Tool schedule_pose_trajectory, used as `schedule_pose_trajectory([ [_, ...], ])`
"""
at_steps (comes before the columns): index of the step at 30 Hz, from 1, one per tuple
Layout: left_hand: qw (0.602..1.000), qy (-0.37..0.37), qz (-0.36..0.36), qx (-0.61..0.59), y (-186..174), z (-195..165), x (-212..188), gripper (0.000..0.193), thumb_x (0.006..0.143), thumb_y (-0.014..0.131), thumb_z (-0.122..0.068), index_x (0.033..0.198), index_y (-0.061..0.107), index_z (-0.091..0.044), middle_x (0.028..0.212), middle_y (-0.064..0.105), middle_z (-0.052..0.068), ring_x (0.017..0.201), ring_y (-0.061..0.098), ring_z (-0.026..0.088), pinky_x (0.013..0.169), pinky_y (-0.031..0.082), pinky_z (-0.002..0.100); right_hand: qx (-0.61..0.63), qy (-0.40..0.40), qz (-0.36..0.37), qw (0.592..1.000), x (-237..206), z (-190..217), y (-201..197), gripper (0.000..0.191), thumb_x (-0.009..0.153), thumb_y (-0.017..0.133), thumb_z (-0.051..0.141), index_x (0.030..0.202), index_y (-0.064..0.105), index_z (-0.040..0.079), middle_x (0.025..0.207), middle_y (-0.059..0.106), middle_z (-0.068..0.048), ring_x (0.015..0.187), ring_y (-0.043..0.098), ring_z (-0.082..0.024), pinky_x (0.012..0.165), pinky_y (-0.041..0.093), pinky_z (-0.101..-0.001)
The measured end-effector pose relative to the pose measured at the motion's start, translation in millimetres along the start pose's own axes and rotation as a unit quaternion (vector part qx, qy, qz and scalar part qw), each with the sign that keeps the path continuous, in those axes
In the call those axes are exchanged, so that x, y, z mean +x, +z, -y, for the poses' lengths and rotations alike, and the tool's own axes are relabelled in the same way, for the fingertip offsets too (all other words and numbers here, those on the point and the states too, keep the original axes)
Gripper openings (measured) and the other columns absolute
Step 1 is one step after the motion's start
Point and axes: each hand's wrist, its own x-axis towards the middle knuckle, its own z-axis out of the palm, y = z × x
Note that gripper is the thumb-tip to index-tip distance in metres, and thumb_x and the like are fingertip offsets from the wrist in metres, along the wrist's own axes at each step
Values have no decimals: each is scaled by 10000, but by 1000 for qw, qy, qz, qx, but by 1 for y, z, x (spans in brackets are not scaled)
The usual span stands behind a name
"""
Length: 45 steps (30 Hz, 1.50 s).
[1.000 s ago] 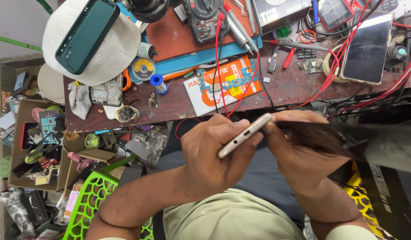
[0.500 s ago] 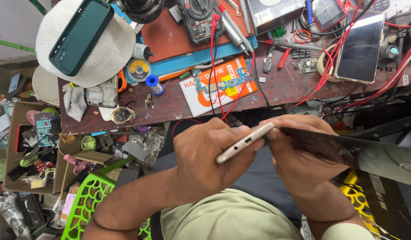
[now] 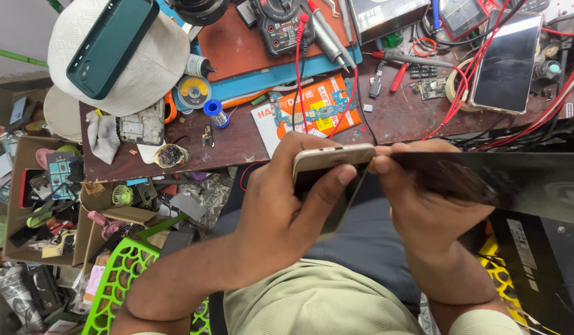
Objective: The person disassembles a smartphone, removes the back cover, and uses a heat gun to warm the device. They then attempt to apply a screen protector to the display, using a metal tool to smooth the surface.
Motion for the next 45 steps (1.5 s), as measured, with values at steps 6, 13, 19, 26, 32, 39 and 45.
schedule_pose_trajectory([
  [6, 989, 61, -20, 130, -6, 1, 8, 291, 1059, 698, -257, 1208, 540, -63, 928, 768, 127, 826, 788, 296, 667, 596, 369, -54, -32, 28, 998, 5, -9, 1, 202, 1003, 816, -140, 1097, 644, -93, 1042, 714, -158, 925, 726, -178, 857, 607, -267],
  [13, 965, 103, -52, 234, 2, 2, 8, 236, 999, 743, -246, 1093, 602, -82, 854, 713, 98, 684, 725, 294, 574, 546, 410, -35, -20, 18, 999, 9, -12, 8, 219, 985, 813, -120, 1129, 656, -71, 1054, 727, -142, 931, 726, -150, 860, 614, -257],
  [19, 946, 131, -34, 294, -6, 2, 10, 219, 994, 740, -276, 1058, 622, -102, 826, 695, 79, 644, 684, 301, 548, 508, 424, -247, -168, 133, 945, 37, 20, 9, 229, 931, 878, -83, 1088, 725, -18, 1045, 742, -154, 889, 751, -179, 763, 587, -241],
  [26, 928, 140, 20, 345, -16, 3, 12, 249, 953, 752, -294, 1027, 610, -103, 775, 663, 65, 650, 677, 292, 519, 488, 432, -211, -142, 191, 948, 50, 41, 19, 345, 773, 765, -116, 1095, 712, -3, 1049, 732, -178, 954, 751, -261, 794, 592, -296],
  [32, 952, 118, 2, 281, -14, 5, 13, 293, 978, 751, -311, 1096, 585, -100, 787, 700, 82, 647, 686, 324, 540, 511, 438, -207, -173, 149, 951, 44, 23, 12, 217, 881, 835, -72, 1032, 699, 4, 985, 735, -180, 865, 746, -233, 716, 573, -258],
  [39, 975, 97, -5, 202, -13, 3, 10, 338, 995, 748, -335, 1131, 554, -92, 842, 729, 95, 716, 725, 323, 582, 546, 416, -154, -249, 101, 951, 39, -6, 4, 216, 908, 874, -4, 1000, 680, 15, 956, 748, -170, 816, 773, -243, 715, 624, -275],
  [45, 960, 97, -4, 264, -12, 0, 9, 266, 972, 749, -307, 1079, 603, -111, 805, 712, 82, 655, 697, 322, 544, 518, 439, -194, -204, 243, 928, 58, 32, -3, 247, 817, 773, -1, 1047, 692, -45, 1006, 727, -196, 904, 748, -279, 783, 605, -318],
])
